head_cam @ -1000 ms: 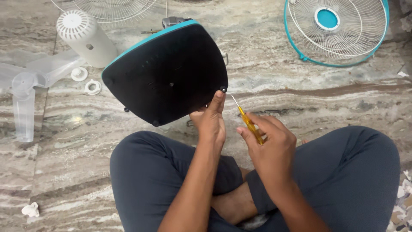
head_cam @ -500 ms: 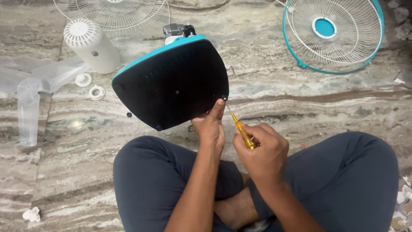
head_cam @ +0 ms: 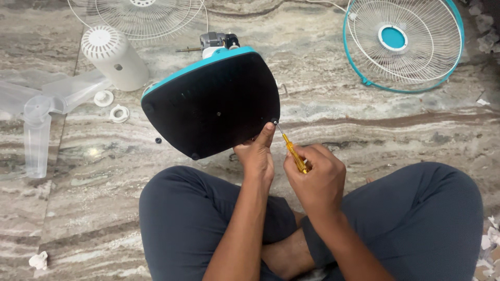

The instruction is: The person uses a screwdriver to tighten screws on the base of a disassembled electric fan. They work on multiple screw holes on the underside of the fan base, securing the casing while other fan parts lie nearby on the floor.

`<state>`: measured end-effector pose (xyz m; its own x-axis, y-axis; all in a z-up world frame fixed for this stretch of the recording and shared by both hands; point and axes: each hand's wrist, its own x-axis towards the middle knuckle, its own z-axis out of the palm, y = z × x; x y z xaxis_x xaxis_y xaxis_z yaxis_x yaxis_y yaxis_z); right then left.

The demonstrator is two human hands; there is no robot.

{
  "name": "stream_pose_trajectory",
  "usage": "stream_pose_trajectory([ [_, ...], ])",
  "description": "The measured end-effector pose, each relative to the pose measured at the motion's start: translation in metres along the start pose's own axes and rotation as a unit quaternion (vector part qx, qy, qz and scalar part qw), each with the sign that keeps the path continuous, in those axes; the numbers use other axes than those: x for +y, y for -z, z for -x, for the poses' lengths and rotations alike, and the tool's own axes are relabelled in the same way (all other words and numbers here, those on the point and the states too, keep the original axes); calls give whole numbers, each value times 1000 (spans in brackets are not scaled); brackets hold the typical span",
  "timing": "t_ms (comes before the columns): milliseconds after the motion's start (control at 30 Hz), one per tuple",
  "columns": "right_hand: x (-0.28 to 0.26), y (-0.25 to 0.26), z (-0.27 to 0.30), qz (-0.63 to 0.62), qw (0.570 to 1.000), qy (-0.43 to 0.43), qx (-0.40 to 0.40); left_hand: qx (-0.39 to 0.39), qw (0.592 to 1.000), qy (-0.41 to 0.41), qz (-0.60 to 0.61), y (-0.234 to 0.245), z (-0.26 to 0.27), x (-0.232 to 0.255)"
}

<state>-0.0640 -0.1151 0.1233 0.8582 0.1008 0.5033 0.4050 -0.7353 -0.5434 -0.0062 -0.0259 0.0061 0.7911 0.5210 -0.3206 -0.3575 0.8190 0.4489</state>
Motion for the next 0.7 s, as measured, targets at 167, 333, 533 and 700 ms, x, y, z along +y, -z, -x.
stream_pose_trajectory([
  [167, 1, -2, 0, 16, 1000, -10, -4, 7, 1000, -3, -2, -3, -1, 0],
  [333, 1, -3, 1, 19, 999, -22, -14, 10, 1000, 9, -5, -2, 1, 2],
  [533, -1, -2, 1, 22, 1000, -15, -11, 24, 999, 24, -11, -4, 2, 4],
  [700, -1, -2, 0, 35, 999, -15, -14, 15, 1000, 13, -8, -3, 0, 1],
])
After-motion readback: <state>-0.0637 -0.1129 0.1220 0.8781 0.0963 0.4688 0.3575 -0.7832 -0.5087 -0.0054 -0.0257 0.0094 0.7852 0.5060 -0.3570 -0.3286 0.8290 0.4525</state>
